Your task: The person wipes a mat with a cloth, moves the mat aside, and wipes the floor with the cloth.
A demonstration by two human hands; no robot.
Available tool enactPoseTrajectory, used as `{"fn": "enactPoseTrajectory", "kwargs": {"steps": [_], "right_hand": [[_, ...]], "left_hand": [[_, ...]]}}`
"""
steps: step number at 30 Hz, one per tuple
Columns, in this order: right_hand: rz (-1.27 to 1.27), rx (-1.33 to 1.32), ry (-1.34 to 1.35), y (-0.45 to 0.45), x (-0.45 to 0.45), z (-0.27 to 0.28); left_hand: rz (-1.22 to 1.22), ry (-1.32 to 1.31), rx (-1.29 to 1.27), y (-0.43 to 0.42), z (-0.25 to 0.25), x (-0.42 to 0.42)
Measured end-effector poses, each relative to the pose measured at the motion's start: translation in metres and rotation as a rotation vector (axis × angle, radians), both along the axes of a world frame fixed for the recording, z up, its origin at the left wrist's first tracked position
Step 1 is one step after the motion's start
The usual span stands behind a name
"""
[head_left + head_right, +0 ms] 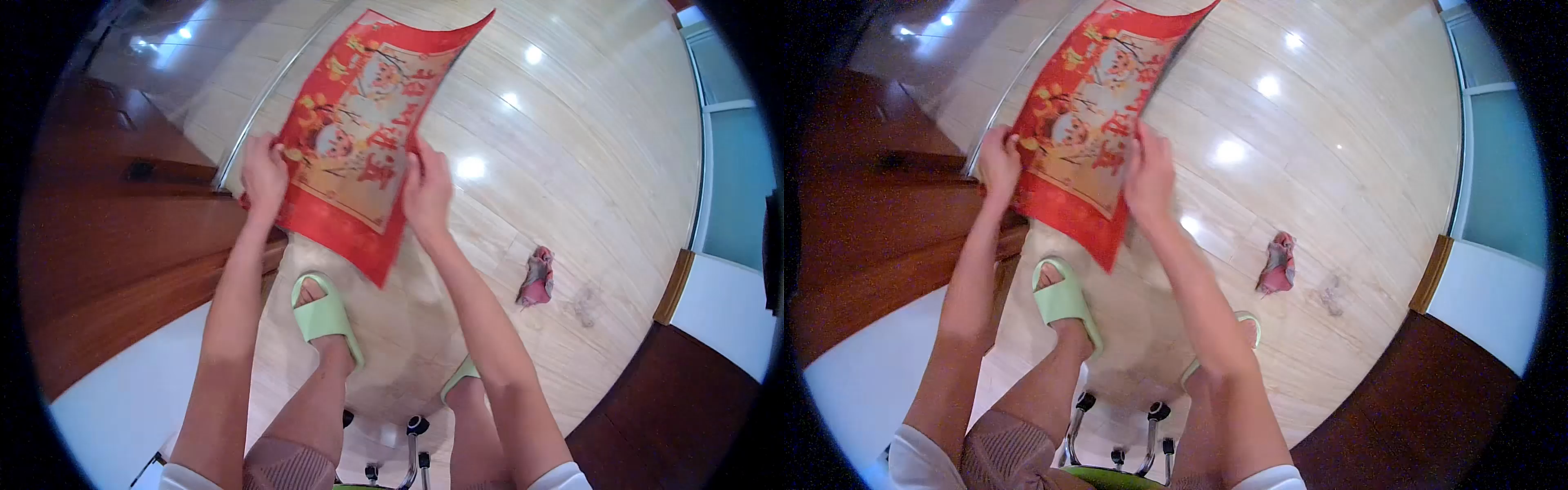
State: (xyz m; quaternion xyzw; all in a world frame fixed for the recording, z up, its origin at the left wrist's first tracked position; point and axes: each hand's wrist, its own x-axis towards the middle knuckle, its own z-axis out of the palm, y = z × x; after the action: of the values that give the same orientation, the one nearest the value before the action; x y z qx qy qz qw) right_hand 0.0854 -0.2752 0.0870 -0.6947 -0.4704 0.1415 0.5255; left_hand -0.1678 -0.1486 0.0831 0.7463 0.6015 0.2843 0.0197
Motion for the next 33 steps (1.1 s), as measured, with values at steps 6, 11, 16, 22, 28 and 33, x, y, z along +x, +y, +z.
{"fn": "enactPoseTrajectory", "kwargs": {"steps": [6,11,16,22,28,33], "right_hand": [[0.041,-0.013,0.179,-0.001,-0.003,-0.049],[0.062,-0.072,0.170,-0.005,0.014,-0.081],[0.120,-0.155,0.120,-0.022,0.037,-0.109],[0.231,-0.179,-0.296,-0.160,0.114,-0.098],[-0.410,-0.562,-0.673,-0.289,0.217,-0.090],[-0.401,-0.711,-0.344,-0.312,0.239,-0.103]], "left_hand": [[0.045,0.139,0.140,-0.039,-0.009,0.072],[-0.344,-0.187,-0.196,-0.100,-0.063,0.129],[-0.325,0.107,-0.253,-0.161,-0.079,0.147],[-0.332,0.152,-0.392,-0.158,-0.111,0.132],[-0.270,-0.132,-0.399,-0.148,-0.099,0.118],[-0.243,-0.271,-0.398,-0.126,-0.113,0.087]]}}
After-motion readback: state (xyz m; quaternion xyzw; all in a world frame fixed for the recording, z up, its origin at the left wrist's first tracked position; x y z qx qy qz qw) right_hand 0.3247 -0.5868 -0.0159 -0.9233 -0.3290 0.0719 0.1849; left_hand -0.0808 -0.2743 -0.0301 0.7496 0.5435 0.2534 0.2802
